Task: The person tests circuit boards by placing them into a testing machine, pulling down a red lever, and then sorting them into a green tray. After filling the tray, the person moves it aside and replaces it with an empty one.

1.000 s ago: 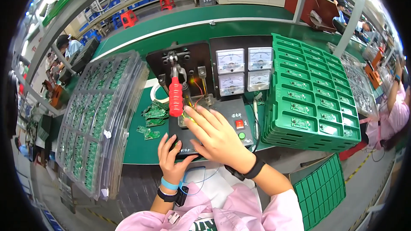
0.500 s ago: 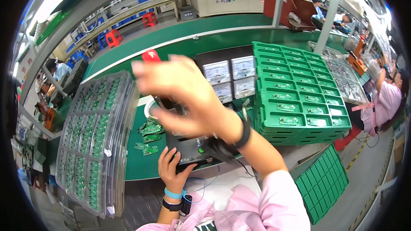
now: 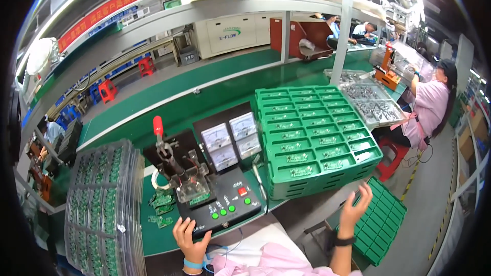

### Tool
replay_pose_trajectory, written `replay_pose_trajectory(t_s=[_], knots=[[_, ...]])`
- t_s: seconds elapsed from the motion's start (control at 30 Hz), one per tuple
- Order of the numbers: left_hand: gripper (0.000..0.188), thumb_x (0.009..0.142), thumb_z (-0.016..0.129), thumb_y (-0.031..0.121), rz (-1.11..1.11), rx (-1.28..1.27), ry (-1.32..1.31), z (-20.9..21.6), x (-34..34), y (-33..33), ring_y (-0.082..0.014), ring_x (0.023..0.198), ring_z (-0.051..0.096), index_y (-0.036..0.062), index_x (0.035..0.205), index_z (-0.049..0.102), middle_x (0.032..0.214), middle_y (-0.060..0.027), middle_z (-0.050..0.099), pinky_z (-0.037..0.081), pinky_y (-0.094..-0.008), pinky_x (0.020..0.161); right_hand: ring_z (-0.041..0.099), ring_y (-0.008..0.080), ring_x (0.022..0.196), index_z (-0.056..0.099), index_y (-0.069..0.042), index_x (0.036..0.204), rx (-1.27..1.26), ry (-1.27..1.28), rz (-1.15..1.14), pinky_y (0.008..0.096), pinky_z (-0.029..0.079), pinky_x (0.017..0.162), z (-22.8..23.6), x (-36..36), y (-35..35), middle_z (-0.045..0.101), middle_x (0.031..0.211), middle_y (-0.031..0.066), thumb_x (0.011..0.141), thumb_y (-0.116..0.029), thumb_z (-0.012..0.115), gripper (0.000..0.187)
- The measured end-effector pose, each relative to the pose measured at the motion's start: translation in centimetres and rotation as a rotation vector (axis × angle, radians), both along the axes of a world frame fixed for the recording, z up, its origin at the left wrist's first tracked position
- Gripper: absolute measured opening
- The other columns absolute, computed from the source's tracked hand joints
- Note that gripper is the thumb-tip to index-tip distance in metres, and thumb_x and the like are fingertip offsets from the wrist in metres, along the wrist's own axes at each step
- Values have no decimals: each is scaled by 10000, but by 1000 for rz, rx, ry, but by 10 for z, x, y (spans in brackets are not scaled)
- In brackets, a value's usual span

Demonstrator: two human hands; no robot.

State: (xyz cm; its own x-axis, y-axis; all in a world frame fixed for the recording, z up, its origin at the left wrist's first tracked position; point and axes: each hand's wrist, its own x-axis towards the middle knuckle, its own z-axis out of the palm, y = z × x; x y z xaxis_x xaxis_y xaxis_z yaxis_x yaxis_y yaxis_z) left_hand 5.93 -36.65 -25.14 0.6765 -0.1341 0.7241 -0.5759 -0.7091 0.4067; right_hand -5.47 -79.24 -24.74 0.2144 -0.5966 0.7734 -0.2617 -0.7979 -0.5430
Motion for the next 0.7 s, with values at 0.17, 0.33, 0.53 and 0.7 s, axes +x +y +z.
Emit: replay_pose_trajectory(t_s=[0.17,0.33,0.53,0.7], knots=[[411,710,743,115,42,0,1,5,-5,1,-380,1163,508,38,1092,613,1166,-124,601,422,-476,979,455,434,1215,496,58,1211,579,603,-273,477,375,1028,-154,-113,-30,494,1282,263,863,-212,657,469],[274,770,669,93,-28,-21,190,27,3,22,-367,1118,549,19,1032,638,1111,-145,630,438,-466,961,632,419,962,684,-24,967,641,1367,188,492,500,833,-208,-92,19,668,1023,237,849,-442,641,436],[154,863,631,87,89,43,347,52,25,69,-345,1063,602,-1,986,657,1108,-162,638,474,-414,913,652,280,690,657,12,811,564,779,1173,351,514,637,5,43,117,673,737,132,797,-127,704,147],[139,853,640,64,182,181,292,49,33,110,-337,1060,587,20,983,663,1129,-127,626,475,-415,904,635,275,789,643,-10,884,116,425,1554,346,503,701,78,131,185,646,889,140,790,-42,698,114]])
